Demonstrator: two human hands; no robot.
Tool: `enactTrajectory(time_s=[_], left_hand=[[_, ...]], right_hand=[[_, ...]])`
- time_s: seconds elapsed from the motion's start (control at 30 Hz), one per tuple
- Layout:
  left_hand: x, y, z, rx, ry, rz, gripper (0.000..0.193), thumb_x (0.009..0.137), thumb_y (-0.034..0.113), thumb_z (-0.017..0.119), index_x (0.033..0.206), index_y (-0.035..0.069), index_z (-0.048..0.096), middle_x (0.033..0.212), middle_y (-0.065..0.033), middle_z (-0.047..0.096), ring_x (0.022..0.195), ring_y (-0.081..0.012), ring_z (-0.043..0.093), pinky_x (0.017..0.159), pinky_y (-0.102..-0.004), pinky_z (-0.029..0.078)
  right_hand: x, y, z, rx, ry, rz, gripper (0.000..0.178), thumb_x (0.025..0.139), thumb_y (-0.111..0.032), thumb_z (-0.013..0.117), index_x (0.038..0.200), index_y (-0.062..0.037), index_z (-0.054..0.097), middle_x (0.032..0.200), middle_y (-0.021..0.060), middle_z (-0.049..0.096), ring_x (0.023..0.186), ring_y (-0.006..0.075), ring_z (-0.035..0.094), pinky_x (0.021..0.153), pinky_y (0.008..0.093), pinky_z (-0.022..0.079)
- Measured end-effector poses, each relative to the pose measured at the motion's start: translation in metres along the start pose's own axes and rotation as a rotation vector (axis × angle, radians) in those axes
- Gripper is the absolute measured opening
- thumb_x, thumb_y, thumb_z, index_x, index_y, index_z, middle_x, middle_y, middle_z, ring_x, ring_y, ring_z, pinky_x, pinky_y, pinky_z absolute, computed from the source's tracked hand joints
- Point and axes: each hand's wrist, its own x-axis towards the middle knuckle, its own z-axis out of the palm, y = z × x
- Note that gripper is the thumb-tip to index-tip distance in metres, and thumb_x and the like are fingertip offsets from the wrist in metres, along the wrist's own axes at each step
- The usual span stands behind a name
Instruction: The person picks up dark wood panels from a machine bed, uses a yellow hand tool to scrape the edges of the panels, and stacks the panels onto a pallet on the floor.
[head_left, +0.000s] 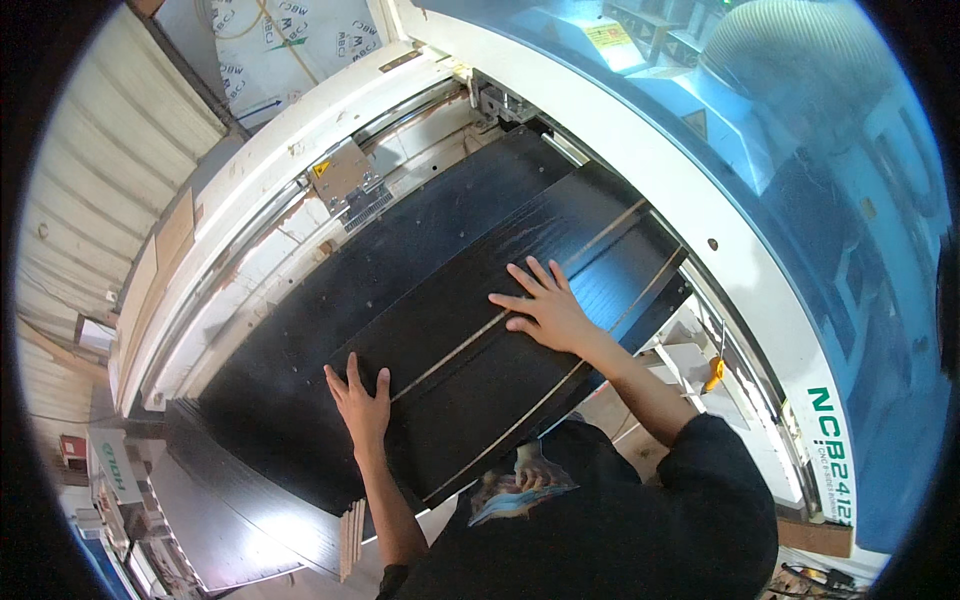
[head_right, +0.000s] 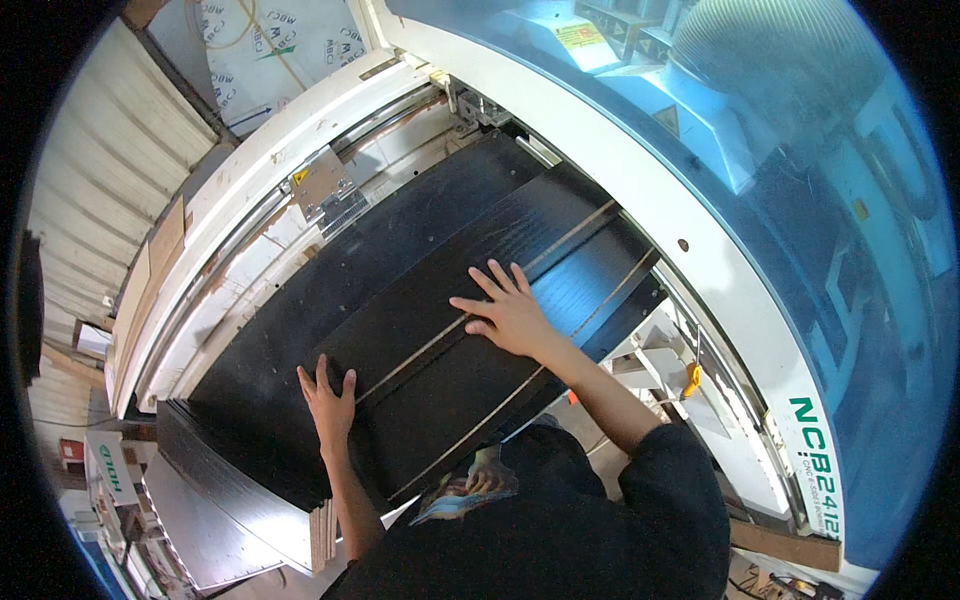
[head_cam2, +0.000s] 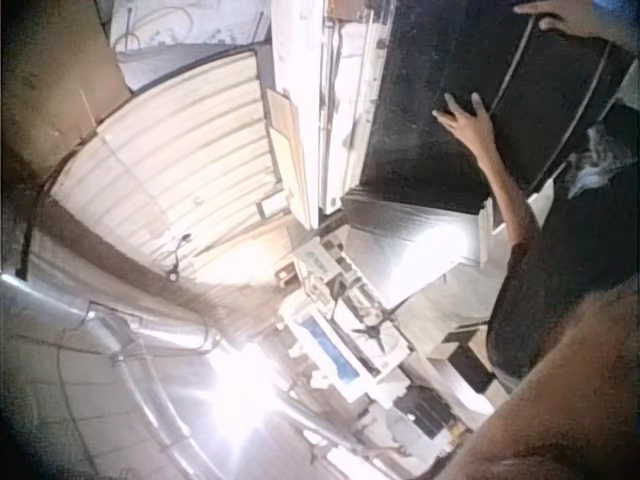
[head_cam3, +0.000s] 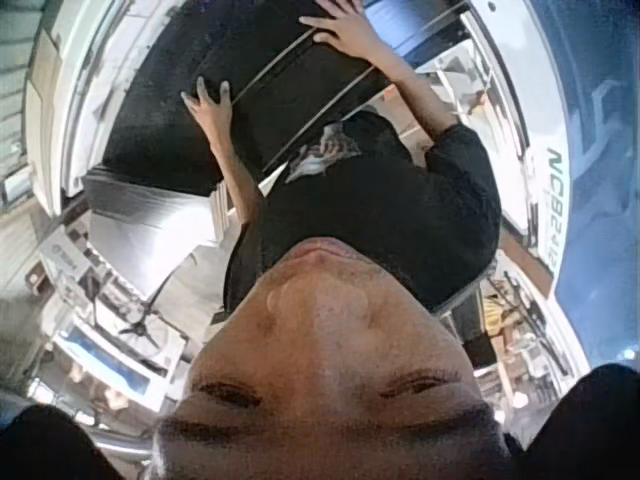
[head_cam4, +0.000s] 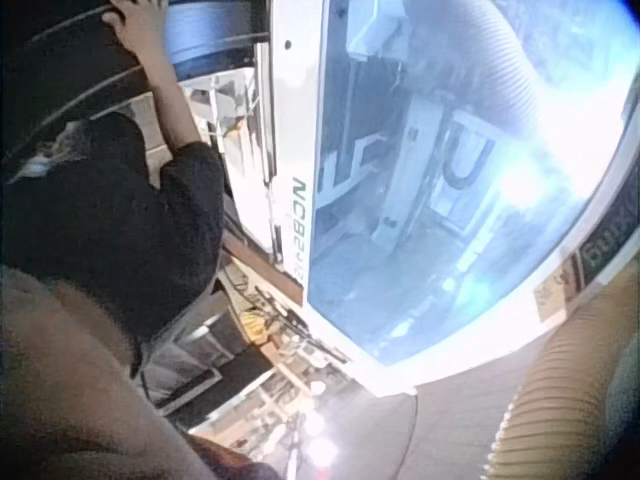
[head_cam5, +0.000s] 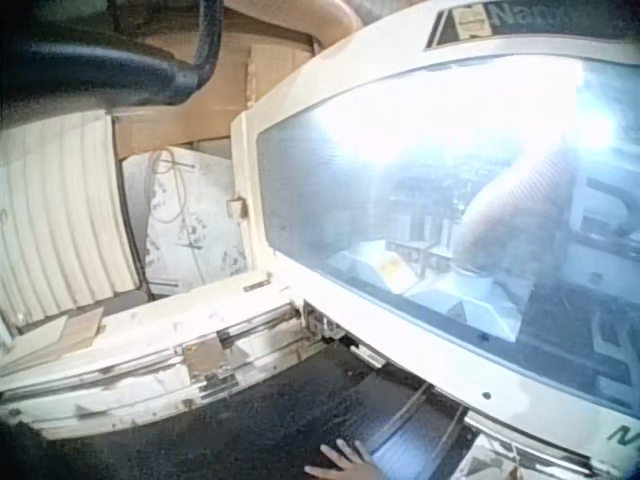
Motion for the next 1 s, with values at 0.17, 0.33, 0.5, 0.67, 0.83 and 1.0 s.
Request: enactTrajectory(time_s=[0.17, 0.33, 0.5, 0.67, 0.83, 1.0], left_hand=[[0.042, -0.009, 0.01, 0.066, -0.231, 0.055, 0.073, 0.09, 0.058, 0.061, 0.147, 0.014, 0.046, 0.156, -0.0355, 0.022, 0.144, -0.0512, 0.025, 0.115, -0.056, 0.028], [0.053, -0.01, 0.022, 0.241, -0.343, 0.072, 0.091, 0.081, 0.057, 0.072, 0.155, 0.021, 0.033, 0.158, -0.0346, 0.014, 0.146, -0.0503, 0.022, 0.114, -0.0605, 0.028], [0.096, -0.012, 0.038, 0.201, -0.275, 0.106, 0.089, 0.078, 0.052, 0.077, 0.154, 0.029, 0.037, 0.159, -0.0324, 0.016, 0.146, -0.0483, 0.022, 0.114, -0.0616, 0.026], [0.147, -0.001, 0.058, 0.22, -0.131, 0.094, 0.078, 0.079, 0.052, 0.076, 0.148, 0.031, 0.046, 0.155, -0.0313, 0.029, 0.143, -0.0477, 0.03, 0.113, -0.0594, 0.029], [0.178, 0.007, 0.094, 0.076, 0.073, 0.207, 0.064, 0.084, 0.053, 0.072, 0.141, 0.028, 0.056, 0.149, -0.0348, 0.036, 0.141, -0.0474, 0.035, 0.113, -0.0543, 0.031], [0.19, 0.019, 0.108, -0.061, 0.114, 0.224, 0.056, 0.083, 0.044, 0.077, 0.133, 0.024, 0.064, 0.15, -0.0344, 0.036, 0.142, -0.0456, 0.034, 0.114, -0.0514, 0.032]], right_hand=[[0.078, 0.037, 0.016, 0.086, -0.345, 0.185, 0.056, 0.095, -0.053, 0.057, 0.147, -0.035, 0.047, 0.161, 0.0154, 0.028, 0.149, 0.0441, 0.017, 0.119, 0.0618, 0.012], [0.112, 0.044, 0.034, -0.011, -0.546, 0.224, 0.076, 0.093, -0.055, 0.059, 0.157, -0.035, 0.024, 0.166, 0.0155, 0.005, 0.15, 0.0455, 0.008, 0.119, 0.0613, 0.014], [0.149, 0.056, 0.044, -0.084, -0.52, 0.253, 0.077, 0.094, -0.056, 0.056, 0.159, -0.0339, 0.019, 0.166, 0.0158, 0.005, 0.15, 0.0465, 0.008, 0.119, 0.0599, 0.015], [0.197, 0.084, 0.051, -0.083, -0.436, 0.314, 0.071, 0.096, -0.057, 0.052, 0.157, -0.0383, 0.022, 0.167, 0.0114, 0.006, 0.151, 0.0422, 0.009, 0.119, 0.0603, 0.015], [0.23, 0.11, 0.056, -0.112, -0.289, 0.362, 0.064, 0.096, -0.056, 0.052, 0.154, -0.0406, 0.03, 0.166, 0.01, 0.014, 0.151, 0.0396, 0.015, 0.119, 0.0607, 0.014], [0.237, 0.135, 0.052, -0.19, -0.195, 0.349, 0.065, 0.088, -0.059, 0.06, 0.148, -0.0455, 0.039, 0.163, 0.0092, 0.025, 0.148, 0.0376, 0.027, 0.118, 0.0636, 0.013]])
